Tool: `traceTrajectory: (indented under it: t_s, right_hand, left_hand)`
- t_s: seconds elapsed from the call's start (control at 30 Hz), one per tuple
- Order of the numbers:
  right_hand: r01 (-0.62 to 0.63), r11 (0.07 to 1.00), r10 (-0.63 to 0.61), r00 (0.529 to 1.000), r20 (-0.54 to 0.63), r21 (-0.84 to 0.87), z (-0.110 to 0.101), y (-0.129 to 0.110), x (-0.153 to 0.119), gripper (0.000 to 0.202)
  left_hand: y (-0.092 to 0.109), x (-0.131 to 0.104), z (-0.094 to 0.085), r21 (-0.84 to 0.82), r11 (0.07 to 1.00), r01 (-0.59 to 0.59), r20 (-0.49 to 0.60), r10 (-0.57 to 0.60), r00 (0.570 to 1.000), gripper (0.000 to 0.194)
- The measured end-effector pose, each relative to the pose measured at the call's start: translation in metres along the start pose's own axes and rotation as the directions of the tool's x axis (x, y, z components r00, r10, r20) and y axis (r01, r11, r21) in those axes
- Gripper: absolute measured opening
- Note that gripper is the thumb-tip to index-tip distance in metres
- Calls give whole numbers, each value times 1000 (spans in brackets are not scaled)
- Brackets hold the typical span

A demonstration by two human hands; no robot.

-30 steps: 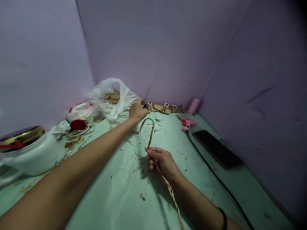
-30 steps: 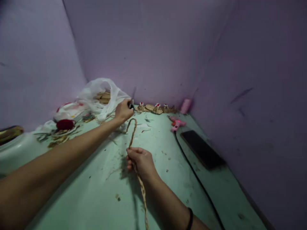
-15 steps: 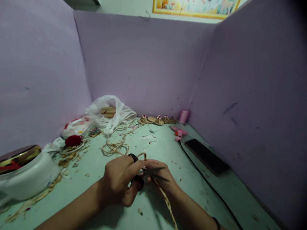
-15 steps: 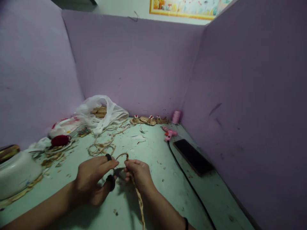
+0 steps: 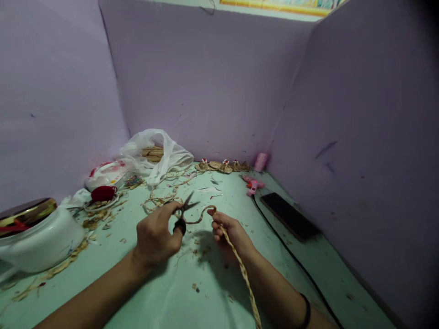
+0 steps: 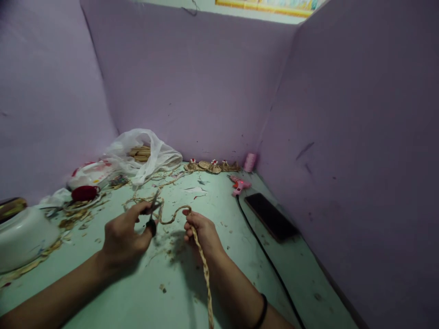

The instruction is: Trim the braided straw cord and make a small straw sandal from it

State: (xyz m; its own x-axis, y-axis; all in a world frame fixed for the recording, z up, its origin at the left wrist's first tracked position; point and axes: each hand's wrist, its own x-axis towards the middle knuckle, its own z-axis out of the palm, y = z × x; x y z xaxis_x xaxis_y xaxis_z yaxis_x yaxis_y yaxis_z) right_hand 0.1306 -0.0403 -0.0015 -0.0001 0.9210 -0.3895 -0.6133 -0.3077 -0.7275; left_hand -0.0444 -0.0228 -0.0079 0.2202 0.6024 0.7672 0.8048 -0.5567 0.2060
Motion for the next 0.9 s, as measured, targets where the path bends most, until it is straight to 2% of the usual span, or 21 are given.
traceTrajectory:
  t_s: [0.07, 0.1, 0.13, 0.17, 0.2, 0.27, 0.33, 0.4, 0.43, 0.47, 0.6, 0.63, 0.67, 0.8, 0.9]
  right_hand:
    - [24, 1000, -23, 999, -41, 21, -2, -8, 1, 15]
    - [48, 998, -46, 997, -67, 36, -4, -12, 2, 13]
    - [73, 996, -68, 994, -84, 52, -6, -16, 4, 11]
    - [93, 993, -85, 990, -109, 71, -8, -20, 5, 9]
    - [107, 990, -95, 987, -129, 89, -11, -24, 7, 7]
    - [114, 988, -95, 982, -164, 108, -14, -28, 11, 5]
    - [108, 988, -88, 980, -179, 110, -16, -29, 13, 2]
    - [112, 989, -93, 980, -177, 101, -15, -27, 13, 2]
    - [116, 989, -99, 980, -173, 96, -15, -26, 12, 2]
    - [126, 988, -109, 980, -167, 92, -14, -24, 11, 4]
    - [158, 985, -148, 981, -125, 69, -13, -19, 9, 9]
    - [160, 985, -152, 982, -115, 62, -13, -18, 8, 10]
    - [163, 985, -157, 982, -107, 56, -14, -17, 8, 10]
    - [178, 983, -175, 980, -97, 33, -14, -12, 10, 12]
    - [181, 983, -179, 980, -92, 22, -12, -10, 10, 13]
  left_hand:
    - [-16, 14, -6, 165, 971, 173, 48, -183, 982, 34]
    - [-26, 23, -10, 272, 925, 265, 86, -297, 951, 34]
    - [-38, 30, -16, 386, 863, 326, 169, -414, 894, 34]
    - [-50, 36, -22, 471, 818, 330, 298, -500, 813, 33]
    - [-61, 40, -27, 519, 802, 295, 398, -533, 747, 31]
    - [-82, 42, -36, 597, 763, 248, 488, -591, 643, 28]
    - [-97, 38, -41, 615, 763, 199, 560, -600, 572, 20]
    - [-103, 33, -43, 593, 789, 160, 620, -574, 535, 14]
    - [-103, 31, -44, 583, 800, 144, 638, -560, 529, 13]
    - [-102, 32, -44, 575, 806, 141, 635, -548, 544, 14]
    - [-87, 45, -29, 496, 851, 174, 544, -461, 701, 38]
    - [-83, 50, -21, 461, 871, 168, 544, -427, 723, 43]
    - [-79, 55, -12, 423, 892, 157, 562, -394, 727, 45]
    - [-68, 67, 25, 294, 945, 142, 647, -306, 699, 44]
    - [-62, 74, 40, 256, 953, 162, 636, -292, 715, 23]
